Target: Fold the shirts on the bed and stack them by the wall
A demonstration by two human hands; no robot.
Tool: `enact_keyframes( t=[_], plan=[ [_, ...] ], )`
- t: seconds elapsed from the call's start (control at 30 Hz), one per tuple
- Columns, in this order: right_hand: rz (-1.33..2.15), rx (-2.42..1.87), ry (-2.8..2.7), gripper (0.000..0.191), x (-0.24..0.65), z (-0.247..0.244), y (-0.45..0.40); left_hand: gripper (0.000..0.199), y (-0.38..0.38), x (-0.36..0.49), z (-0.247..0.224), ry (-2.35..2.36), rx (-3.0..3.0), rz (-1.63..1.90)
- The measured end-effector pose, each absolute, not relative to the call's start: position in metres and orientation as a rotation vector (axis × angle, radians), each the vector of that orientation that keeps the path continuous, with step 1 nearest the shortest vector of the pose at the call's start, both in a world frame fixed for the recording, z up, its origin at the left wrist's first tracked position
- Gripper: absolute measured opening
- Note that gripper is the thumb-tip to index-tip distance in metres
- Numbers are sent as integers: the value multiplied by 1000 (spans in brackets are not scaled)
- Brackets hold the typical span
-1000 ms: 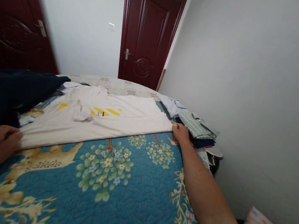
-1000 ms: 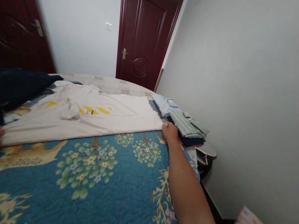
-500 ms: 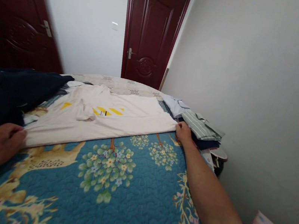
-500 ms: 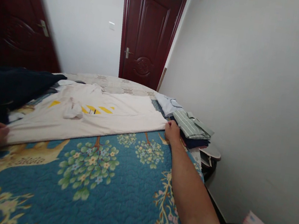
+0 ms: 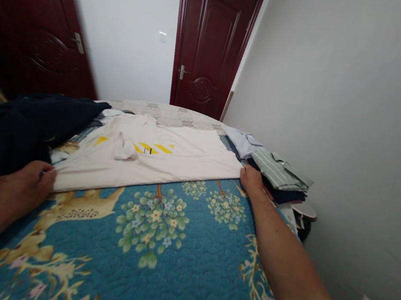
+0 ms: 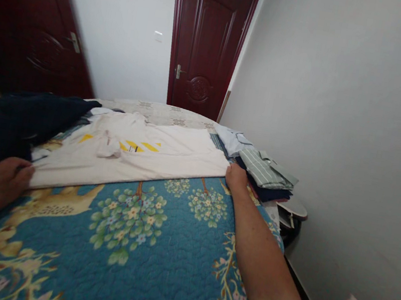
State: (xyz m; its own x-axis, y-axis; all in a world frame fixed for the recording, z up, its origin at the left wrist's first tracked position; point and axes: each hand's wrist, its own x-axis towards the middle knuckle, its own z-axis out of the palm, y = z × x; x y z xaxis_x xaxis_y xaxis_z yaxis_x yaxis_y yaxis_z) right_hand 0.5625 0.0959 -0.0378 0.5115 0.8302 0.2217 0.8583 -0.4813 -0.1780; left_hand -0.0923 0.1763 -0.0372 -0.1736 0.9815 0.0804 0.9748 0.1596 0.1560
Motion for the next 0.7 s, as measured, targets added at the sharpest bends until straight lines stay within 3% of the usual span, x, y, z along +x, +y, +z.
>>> enact_keyframes(
  t=[0.33, 0.7],
  plan=[
    [-184, -2598, -1396, 44, 562, -42, 81, 51, 134, -78, -11, 2271, 2133, 295],
    [-209, -2587, -1526, 42, 580, -35, -18, 56, 49, -114, -4, 2185, 2233, 377]
  ],
)
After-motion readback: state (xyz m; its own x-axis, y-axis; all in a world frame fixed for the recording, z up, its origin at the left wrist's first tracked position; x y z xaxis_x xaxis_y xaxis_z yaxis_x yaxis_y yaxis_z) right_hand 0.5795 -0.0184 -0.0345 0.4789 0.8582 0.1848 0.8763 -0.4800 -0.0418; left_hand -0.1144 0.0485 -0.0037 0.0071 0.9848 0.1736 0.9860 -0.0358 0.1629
